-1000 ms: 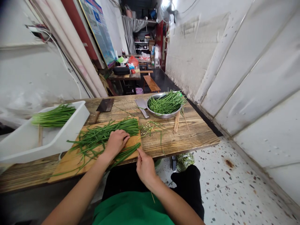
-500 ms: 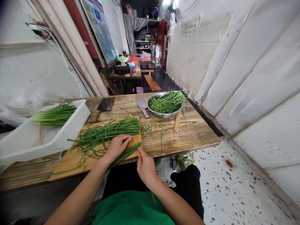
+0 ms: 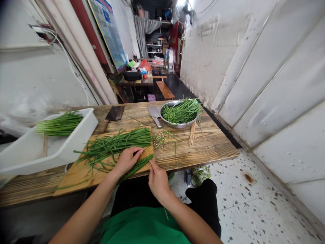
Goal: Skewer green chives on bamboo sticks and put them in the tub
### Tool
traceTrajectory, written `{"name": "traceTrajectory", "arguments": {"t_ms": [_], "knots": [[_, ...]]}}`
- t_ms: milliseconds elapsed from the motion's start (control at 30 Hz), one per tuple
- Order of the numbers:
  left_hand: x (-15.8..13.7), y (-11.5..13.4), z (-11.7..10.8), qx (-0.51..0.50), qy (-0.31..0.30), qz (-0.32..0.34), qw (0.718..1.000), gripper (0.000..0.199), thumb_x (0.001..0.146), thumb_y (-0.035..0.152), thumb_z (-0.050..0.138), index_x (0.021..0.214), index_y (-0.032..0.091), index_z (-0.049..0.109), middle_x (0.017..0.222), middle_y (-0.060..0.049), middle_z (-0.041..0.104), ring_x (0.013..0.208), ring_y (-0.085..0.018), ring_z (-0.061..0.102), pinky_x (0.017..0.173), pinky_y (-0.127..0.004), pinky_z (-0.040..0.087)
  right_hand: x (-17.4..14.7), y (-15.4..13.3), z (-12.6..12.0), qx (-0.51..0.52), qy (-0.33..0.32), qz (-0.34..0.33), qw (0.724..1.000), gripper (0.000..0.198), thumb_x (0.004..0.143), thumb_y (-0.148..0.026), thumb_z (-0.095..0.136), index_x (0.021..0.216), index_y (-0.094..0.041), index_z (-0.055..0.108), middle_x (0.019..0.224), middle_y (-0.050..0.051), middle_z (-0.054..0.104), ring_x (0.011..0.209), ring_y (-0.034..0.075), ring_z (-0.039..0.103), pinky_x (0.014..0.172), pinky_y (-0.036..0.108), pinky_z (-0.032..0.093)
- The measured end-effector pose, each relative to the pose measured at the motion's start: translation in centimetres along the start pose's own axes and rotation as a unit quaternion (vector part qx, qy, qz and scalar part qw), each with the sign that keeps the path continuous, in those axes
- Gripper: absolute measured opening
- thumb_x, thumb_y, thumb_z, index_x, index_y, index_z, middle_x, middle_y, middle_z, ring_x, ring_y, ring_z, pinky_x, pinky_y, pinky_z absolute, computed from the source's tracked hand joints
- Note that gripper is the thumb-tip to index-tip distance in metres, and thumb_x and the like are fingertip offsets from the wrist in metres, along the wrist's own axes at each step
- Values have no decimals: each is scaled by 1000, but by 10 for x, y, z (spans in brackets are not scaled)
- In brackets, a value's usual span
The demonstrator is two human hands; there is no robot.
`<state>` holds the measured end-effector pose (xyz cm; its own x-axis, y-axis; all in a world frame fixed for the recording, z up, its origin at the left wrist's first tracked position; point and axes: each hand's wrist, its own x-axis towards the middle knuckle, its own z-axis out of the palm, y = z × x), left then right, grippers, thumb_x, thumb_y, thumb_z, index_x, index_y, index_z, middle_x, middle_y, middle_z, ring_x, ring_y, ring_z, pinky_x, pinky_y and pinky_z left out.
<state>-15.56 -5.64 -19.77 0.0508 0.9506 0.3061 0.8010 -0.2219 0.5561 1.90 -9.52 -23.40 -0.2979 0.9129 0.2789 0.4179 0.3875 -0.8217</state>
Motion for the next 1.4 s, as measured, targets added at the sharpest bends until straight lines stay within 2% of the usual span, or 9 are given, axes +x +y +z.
{"name": "traceTrajectory", "arguments": {"t_ms": [267,433,500,667,833,1033,1200,1333,1400], "knots": [[-1,-1,-1,-21,-14,26,999,26,84,31,47,91,18,68,87,-5,67,80,-17,60,75,-28,45,1,-2,0,-3,0,-2,1000,40,84,-16,33,115,-8,57,59,4,63,54,15,59,60,23,48],[-5,9,-9,-40,-78,92,992,23,84,29,47,88,21,68,86,-3,67,82,-15,58,78,-27,43,1,-1,2,-2,6,5,1000,40,84,-16,34,116,-9,56,61,4,64,55,15,60,60,22,47],[-5,10,-14,-33,-79,97,992,23,85,29,46,86,21,68,86,-3,67,83,-15,58,78,-27,42,1,-1,2,0,7,7,1000,39,84,-17,34,116,-10,56,63,5,64,55,15,60,59,23,47],[8,1,-18,136,2,29,990,20,81,28,51,83,18,68,81,-7,64,78,-19,55,73,-31,39,1,-2,1,7,7,9,1000,39,85,-18,34,115,-9,57,64,6,65,54,16,60,55,23,47],[20,0,-9,226,-3,42,973,18,81,26,50,82,19,67,81,-8,61,80,-22,52,70,-33,35,1,-1,1,6,15,5,1000,39,85,-18,34,115,-10,57,64,5,66,55,16,60,55,23,48],[14,14,-14,175,-16,64,982,18,80,25,49,75,18,64,80,-7,63,80,-20,52,74,-33,35,-1,2,3,6,18,1,1000,38,85,-17,35,116,-11,56,64,5,65,54,15,61,55,22,48],[3,13,-13,73,-58,-5,996,22,78,24,45,88,19,63,75,-2,66,68,-15,58,70,-27,41,-1,2,2,10,14,1,1000,39,85,-18,33,116,-10,56,64,6,65,56,16,61,58,23,48],[2,7,-6,36,-46,-31,998,29,75,21,45,96,16,65,91,-5,68,79,-17,61,72,-26,45,0,1,2,7,15,0,1000,39,85,-17,34,116,-9,56,62,5,65,55,15,60,58,23,48],[2,5,-3,26,-35,-39,998,28,77,24,46,94,16,65,90,-5,69,79,-18,62,73,-27,46,-1,1,2,6,15,-1,1000,38,85,-17,34,116,-9,56,62,5,64,55,15,60,58,23,48]]}}
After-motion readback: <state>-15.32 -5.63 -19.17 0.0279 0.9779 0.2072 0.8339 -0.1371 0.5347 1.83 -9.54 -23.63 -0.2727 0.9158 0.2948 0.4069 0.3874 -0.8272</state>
